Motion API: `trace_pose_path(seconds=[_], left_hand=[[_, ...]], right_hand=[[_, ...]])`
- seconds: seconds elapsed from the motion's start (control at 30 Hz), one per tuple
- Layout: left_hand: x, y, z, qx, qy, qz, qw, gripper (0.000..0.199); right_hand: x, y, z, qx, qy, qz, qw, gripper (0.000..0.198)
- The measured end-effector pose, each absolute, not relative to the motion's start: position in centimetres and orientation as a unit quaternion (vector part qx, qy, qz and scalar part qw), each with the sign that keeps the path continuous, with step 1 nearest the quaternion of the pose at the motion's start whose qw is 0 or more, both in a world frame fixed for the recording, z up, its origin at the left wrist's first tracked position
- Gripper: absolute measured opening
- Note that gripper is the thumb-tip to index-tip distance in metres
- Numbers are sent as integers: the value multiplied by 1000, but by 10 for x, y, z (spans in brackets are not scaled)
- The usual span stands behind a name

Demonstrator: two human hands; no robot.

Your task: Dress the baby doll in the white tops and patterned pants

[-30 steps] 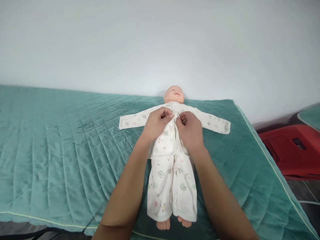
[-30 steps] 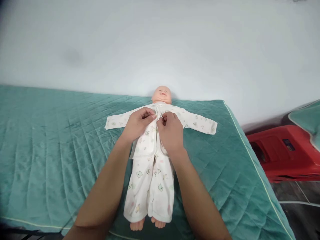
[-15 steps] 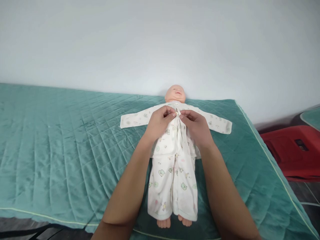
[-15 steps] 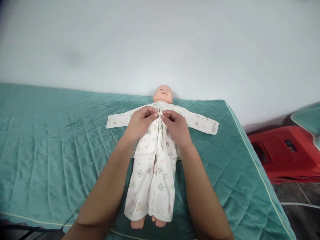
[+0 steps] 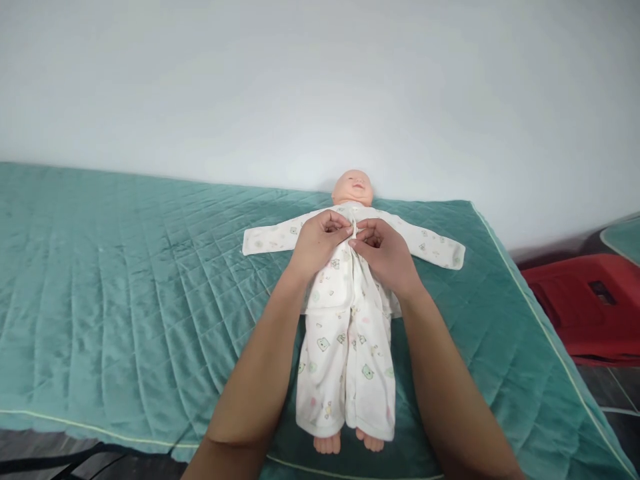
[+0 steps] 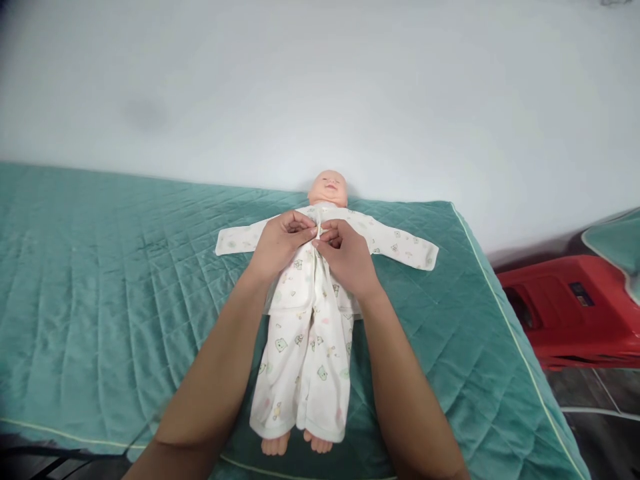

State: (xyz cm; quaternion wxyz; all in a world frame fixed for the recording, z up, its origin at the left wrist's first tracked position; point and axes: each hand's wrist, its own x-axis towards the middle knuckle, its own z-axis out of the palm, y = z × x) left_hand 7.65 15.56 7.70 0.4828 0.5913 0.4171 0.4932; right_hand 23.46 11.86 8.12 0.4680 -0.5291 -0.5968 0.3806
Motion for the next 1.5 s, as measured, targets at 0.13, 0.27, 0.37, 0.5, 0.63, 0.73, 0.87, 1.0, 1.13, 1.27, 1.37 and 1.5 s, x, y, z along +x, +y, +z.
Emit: trace_pose_path(seconds=[0.13,0.27,0.37,0.5,0.63,0.73,0.87,1.0,1.13,1.27,1.37,1.5], left_hand=[[73,155,78,619,406,476,475,12],[73,154,78,624,399,468,482,18],[75,153,78,620,405,471,479,20],[78,152,80,628,430,463,454,17],[78,151,83,637,447,453,435,15],[77,151,83,638,448,450,435,15],[76,152,82,639,445,451,436,15],[75,154,81,640,446,450,434,16],[71,155,82,641,439,456,434,16],[66,150,90,654,428,442,440,14],[61,142,98,680,420,396,453,14],[57,129,102,710,427,355,433,16]], right_hand=[[232,116,84,-543,-610,359,452,32],[230,115,85,-554,-624,331,441,31],[228,114,85,-569,-630,308,429,31],[225,112,87,-585,-630,291,419,32],[224,109,90,-605,-630,276,403,31],[224,106,94,-617,-639,256,380,30],[222,103,96,-620,-665,217,356,28],[220,101,96,-619,-684,173,346,25],[222,96,101,-633,-678,178,328,24],[222,82,114,-671,-684,150,242,17],[219,71,119,-687,-694,132,170,20],[219,64,115,-684,-702,127,153,30]])
